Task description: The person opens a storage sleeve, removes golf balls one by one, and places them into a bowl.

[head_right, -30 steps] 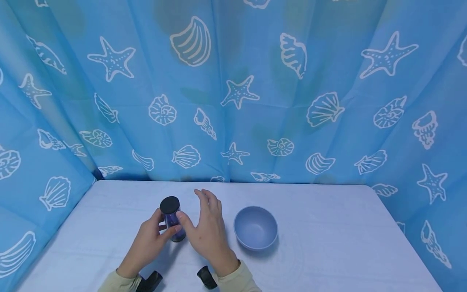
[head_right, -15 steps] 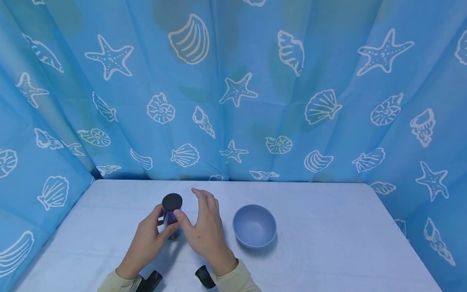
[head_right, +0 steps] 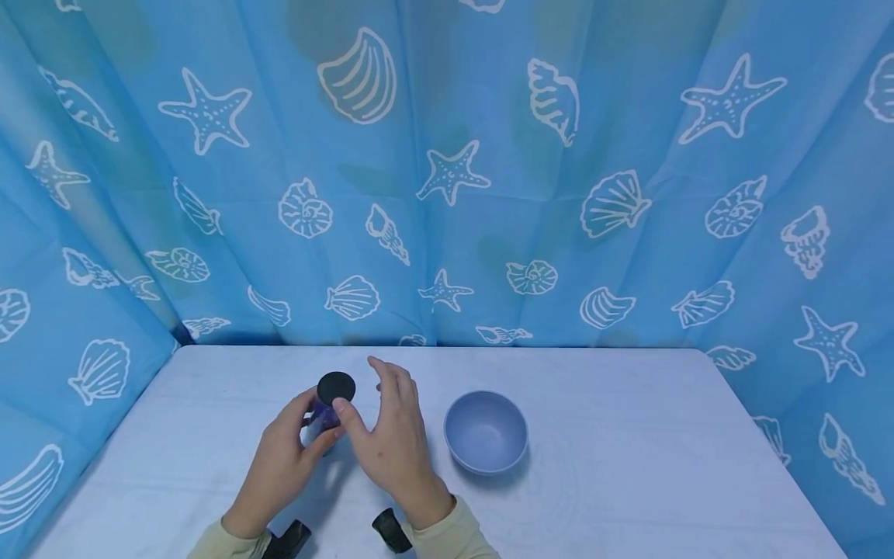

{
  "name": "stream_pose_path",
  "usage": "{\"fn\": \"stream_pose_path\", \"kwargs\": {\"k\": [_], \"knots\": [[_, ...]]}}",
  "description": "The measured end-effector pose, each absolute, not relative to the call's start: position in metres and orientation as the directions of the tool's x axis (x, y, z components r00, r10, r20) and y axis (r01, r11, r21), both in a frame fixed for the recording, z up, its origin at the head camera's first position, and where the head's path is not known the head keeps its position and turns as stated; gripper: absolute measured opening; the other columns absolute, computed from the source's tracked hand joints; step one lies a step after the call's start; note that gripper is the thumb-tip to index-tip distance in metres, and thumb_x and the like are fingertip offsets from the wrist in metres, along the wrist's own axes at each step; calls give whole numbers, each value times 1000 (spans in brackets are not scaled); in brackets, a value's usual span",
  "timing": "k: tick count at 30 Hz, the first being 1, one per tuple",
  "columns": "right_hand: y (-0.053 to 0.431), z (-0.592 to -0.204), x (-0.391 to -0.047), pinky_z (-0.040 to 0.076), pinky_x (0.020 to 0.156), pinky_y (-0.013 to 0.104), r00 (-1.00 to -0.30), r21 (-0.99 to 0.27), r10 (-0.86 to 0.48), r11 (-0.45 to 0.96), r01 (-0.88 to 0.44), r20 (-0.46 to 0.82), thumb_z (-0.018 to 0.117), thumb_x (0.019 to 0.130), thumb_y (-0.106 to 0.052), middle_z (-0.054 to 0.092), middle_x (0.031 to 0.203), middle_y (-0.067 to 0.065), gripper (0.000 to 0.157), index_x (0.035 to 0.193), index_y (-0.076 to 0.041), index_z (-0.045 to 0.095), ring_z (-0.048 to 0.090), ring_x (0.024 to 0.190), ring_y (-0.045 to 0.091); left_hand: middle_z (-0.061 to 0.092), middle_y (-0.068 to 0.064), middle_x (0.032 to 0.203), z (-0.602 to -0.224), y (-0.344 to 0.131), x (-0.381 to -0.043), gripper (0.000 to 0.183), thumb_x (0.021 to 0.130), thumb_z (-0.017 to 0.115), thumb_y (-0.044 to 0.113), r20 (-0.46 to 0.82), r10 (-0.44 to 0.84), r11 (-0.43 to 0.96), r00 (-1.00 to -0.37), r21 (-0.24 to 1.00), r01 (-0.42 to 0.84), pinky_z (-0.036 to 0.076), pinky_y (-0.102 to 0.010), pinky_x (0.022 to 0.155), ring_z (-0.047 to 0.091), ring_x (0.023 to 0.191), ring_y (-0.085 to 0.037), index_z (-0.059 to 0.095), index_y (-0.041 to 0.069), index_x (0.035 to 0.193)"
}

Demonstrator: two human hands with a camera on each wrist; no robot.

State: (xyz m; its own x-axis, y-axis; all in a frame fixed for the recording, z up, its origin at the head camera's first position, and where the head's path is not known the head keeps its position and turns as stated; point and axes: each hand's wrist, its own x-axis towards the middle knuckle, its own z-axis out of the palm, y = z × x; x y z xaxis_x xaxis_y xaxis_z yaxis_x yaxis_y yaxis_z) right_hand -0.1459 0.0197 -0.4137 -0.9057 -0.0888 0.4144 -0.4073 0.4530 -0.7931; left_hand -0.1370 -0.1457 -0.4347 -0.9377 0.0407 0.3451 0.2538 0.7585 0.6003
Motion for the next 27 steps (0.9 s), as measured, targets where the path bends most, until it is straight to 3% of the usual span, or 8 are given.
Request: {"fn": "stream_pose_path", "kwargs": {"k": [9, 20, 27], "knots": [[19, -413, -145, 53, 83, 41, -923, -821, -84, 431, -374, 377, 63, 97, -50, 54, 132, 4, 63, 147, -13, 49, 52, 102, 13, 61, -17, 128, -434, -144, -134, 61, 89, 79, 23, 333, 30, 799, -942, 558, 223, 49, -56, 100, 56, 121, -35, 51, 3, 139], [20, -411, -145, 48, 73, 27, -925, -814, -130, 442, -376, 357, 61, 99, -47, 55, 120, 3, 56, 141, -11, 56, 51, 91, 12, 59, -15, 130, -435, -143, -133, 60, 88, 79, 25, 347, 26, 811, -938, 542, 223, 51, -55, 99, 54, 120, -33, 52, 7, 139], [19, -411, -145, 53, 74, 32, -922, -817, -134, 429, -385, 364, 61, 99, -46, 54, 106, -1, 52, 137, -10, 60, 52, 86, 11, 60, -15, 127, -435, -142, -133, 61, 84, 83, 25, 387, 37, 814, -921, 523, 253, 51, -56, 96, 55, 116, -33, 55, 9, 136]]}}
